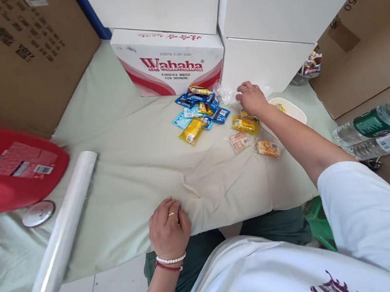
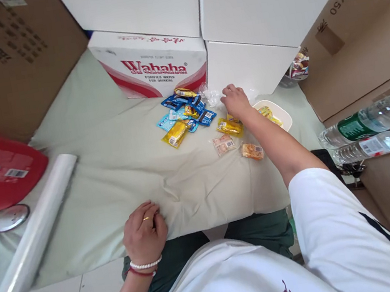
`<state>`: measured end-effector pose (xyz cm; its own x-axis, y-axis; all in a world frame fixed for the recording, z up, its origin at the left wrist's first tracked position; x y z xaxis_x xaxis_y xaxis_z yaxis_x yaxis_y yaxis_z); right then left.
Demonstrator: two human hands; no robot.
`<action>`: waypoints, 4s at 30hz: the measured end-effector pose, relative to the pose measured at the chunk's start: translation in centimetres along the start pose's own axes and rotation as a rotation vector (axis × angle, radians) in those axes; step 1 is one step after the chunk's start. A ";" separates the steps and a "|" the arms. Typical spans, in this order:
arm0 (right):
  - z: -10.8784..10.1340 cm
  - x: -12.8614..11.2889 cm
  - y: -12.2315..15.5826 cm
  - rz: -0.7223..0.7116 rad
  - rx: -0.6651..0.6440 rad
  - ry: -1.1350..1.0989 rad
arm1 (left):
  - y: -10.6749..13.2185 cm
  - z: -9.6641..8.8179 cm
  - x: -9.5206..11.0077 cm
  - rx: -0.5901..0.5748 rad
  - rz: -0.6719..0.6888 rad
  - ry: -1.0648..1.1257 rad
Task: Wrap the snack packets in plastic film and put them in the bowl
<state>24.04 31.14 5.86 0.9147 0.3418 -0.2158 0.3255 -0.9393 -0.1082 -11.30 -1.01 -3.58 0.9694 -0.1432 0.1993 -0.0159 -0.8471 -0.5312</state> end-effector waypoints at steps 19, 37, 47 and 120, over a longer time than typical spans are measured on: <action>5.9 -14.9 26.5 0.504 0.400 -1.232 | -3.1 -0.6 9.6 -0.315 -0.463 0.939; 5.4 -15.7 28.8 0.338 0.438 -1.213 | -1.7 1.6 10.7 -0.539 -0.671 1.204; 6.5 -15.7 26.7 0.425 0.236 -1.463 | -2.2 1.0 9.5 -0.446 -0.720 1.159; 8.1 -14.1 22.1 0.649 0.028 -1.402 | -5.6 1.6 3.2 -0.296 -0.971 0.844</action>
<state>16.41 5.83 -1.31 -0.0635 -0.3441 -0.9368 -0.0444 -0.9368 0.3471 -7.69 4.12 -1.23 0.1688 0.4005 0.9006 0.4379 -0.8491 0.2955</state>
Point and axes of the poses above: each hand's wrist, its own y-axis away from the middle knuckle, its own z-axis out of the palm, x = y × z, the point moved 3 cm from there along -y, towards the middle knuckle, and after that the axes turned 12 degrees about -y, right-handed, at the moved point
